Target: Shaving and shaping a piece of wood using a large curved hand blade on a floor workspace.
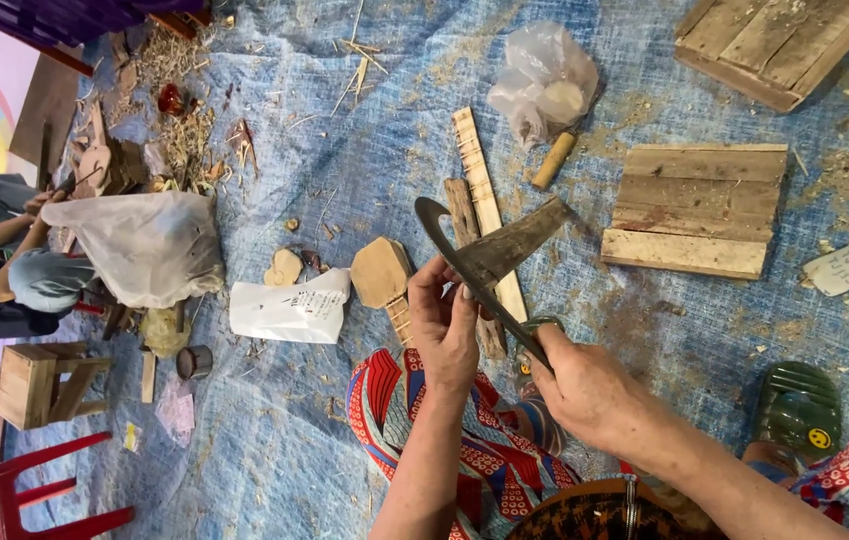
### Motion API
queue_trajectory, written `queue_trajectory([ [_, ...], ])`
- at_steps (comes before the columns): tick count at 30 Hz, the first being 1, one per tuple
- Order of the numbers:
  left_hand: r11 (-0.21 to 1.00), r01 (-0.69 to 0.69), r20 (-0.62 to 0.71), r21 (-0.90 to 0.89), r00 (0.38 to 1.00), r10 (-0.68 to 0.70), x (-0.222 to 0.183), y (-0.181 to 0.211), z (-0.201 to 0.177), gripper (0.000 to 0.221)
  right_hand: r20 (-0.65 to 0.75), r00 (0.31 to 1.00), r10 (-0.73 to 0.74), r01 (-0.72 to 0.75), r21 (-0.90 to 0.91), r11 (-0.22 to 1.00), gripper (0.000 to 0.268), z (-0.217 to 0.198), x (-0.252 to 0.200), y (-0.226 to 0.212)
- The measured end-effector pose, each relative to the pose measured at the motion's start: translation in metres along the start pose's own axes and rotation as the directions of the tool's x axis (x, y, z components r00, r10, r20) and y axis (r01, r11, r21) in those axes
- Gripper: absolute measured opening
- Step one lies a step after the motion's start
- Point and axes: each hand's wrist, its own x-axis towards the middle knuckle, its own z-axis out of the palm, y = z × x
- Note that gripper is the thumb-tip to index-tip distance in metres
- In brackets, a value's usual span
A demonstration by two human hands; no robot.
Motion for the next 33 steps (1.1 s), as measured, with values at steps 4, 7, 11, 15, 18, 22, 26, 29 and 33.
queue_trajectory([
  [4, 1.000, -0.003, 0.030, 0.026, 1.000, 0.002, 0.000, 0.001, -0.005, 0.043, 0.019, 0.999, 0.028, -0.028, 0.015, 0.999, 0.007, -0.001, 0.000, -0.003],
  [7, 0.996, 0.057, 0.077, -0.062, 0.996, -0.053, 0.002, -0.002, -0.010, 0.065, 0.043, 0.997, 0.065, -0.066, 0.012, 0.998, 0.010, -0.005, -0.003, -0.004],
  [11, 0.978, 0.111, 0.176, 0.177, 0.974, -0.143, 0.012, 0.011, -0.008, 0.083, 0.040, 0.995, 0.091, -0.092, 0.033, 0.995, 0.012, -0.011, -0.011, -0.010],
  [15, 0.741, -0.234, 0.162, 0.630, 0.972, 0.170, 0.025, -0.032, -0.005, 0.088, 0.068, 0.997, 0.034, -0.038, 0.049, 0.998, 0.016, 0.002, -0.001, 0.003],
  [18, 0.668, -0.212, 0.177, 0.713, 0.977, 0.121, 0.029, -0.030, 0.005, 0.088, 0.052, 0.997, 0.064, -0.066, 0.042, 0.997, 0.018, -0.007, -0.002, -0.002],
  [22, 0.858, -0.189, 0.227, 0.477, 0.970, 0.088, 0.030, -0.007, 0.019, 0.074, 0.010, 1.000, -0.022, 0.020, 0.127, 0.992, 0.018, -0.017, -0.008, 0.011],
  [26, 0.912, -0.092, 0.221, 0.400, 0.975, 0.001, 0.032, 0.017, 0.021, 0.073, 0.047, 0.991, -0.129, 0.078, 0.581, 0.810, 0.016, -0.042, -0.030, 0.046],
  [29, 0.981, 0.017, 0.225, 0.193, 0.972, -0.061, 0.043, 0.026, 0.011, 0.076, -0.060, 0.970, -0.236, 0.167, 0.870, 0.464, 0.034, -0.076, -0.054, 0.055],
  [33, 0.997, 0.030, 0.314, -0.068, 0.949, -0.007, 0.069, 0.052, 0.013, 0.059, -0.247, 0.960, -0.131, 0.279, 0.830, 0.482, 0.024, -0.102, -0.062, 0.080],
])
